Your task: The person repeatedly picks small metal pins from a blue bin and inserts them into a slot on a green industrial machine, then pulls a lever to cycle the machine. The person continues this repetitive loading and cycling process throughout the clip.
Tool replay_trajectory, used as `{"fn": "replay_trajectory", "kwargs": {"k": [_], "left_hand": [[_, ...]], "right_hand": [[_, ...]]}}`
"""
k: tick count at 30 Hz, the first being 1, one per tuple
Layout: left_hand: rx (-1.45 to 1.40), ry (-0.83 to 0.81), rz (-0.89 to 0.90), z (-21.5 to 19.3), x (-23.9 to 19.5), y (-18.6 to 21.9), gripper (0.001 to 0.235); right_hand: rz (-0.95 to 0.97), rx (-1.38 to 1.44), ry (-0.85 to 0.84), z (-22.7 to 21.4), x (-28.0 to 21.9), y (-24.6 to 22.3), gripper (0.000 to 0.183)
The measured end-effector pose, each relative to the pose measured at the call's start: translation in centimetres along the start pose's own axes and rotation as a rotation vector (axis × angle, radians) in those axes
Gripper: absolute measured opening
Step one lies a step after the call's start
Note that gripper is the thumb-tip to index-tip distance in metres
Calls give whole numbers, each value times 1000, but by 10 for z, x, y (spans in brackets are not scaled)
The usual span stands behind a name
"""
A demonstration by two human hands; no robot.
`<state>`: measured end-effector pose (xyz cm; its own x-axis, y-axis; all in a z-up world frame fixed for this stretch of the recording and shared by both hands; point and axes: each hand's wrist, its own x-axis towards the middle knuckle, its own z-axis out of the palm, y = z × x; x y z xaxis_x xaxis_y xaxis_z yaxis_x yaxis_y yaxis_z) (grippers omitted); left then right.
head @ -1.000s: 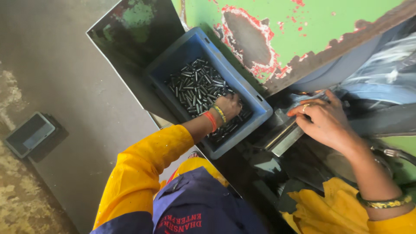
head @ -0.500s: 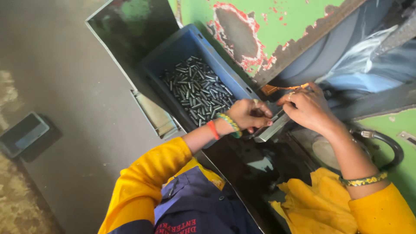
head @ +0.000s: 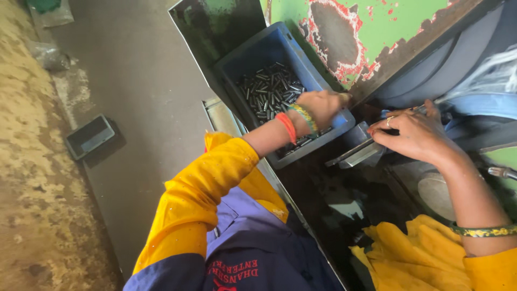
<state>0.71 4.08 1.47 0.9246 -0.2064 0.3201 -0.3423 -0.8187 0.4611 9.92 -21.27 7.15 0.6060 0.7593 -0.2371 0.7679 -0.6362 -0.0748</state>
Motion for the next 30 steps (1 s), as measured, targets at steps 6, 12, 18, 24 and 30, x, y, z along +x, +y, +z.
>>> {"fn": "replay_trajectory", "kwargs": {"k": [6, 12, 18, 24, 30], "left_hand": [[368, -577, -413, 20, -33, -54, 28], [471, -566, -584, 73, -30, -104, 21], [404, -479, -462, 55, -40, -115, 22], [-180, 2, -172, 6, -39, -67, 35], [-1000, 201, -143, 20, -12, 18, 20]], "right_hand": [[41, -50, 4, 10, 6, 6, 31], [49, -61, 42, 6, 4, 1, 30], [60, -2, 75, 3, 0, -1, 29], [40, 61, 134, 4, -2, -1, 25], [81, 23, 161, -8, 0, -14, 23]]}}
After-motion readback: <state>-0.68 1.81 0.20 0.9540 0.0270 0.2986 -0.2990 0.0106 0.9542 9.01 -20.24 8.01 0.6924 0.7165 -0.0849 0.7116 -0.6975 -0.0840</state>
